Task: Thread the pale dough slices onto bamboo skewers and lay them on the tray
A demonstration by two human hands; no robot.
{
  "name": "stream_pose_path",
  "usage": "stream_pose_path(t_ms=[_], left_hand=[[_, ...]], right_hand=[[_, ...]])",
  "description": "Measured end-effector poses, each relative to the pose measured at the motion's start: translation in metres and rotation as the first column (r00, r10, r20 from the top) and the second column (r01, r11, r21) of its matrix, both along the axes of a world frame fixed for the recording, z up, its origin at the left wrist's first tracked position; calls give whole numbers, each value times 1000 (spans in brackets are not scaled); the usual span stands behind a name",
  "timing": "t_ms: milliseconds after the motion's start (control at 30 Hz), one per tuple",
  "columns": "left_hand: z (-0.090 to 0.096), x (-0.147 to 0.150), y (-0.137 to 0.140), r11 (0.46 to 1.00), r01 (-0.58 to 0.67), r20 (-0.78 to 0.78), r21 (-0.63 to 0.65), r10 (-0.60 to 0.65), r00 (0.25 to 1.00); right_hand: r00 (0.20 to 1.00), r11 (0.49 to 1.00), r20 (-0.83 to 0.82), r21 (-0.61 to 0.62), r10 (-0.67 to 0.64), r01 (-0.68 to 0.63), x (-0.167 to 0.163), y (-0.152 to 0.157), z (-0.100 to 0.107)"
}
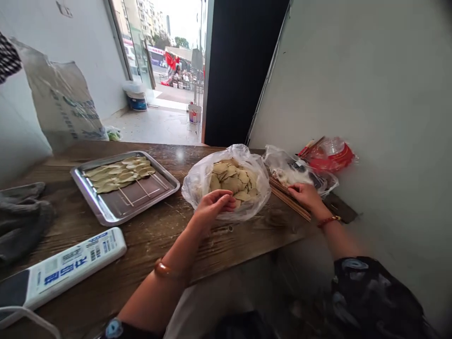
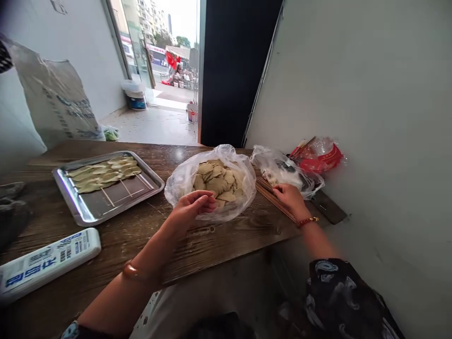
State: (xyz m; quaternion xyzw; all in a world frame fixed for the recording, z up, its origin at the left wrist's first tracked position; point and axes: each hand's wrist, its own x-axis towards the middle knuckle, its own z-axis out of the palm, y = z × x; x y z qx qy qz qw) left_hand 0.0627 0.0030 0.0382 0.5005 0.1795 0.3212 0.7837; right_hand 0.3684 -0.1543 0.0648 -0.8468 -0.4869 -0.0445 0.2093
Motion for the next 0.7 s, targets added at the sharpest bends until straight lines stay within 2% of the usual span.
stream_pose_path(t_ms=[133,300,500,700], left_hand=[[2,-2,3,999,-29,-5,14,29,1000],[4,-8,9,996,-86,36,6,86,996],[1,-16,21,981,-195,85,6,194,977],[-4,-15,25,961,-278,69,3,277,958]], right_hand=[[999,995,42,-99,-13,17,2,-11,-28],[996,988,82,-151,-23,35,-1,1,-53],[994,974,104,-219,-45,67,6,8,-63],[979,939,200,-324,-49,114,9,12,-70]])
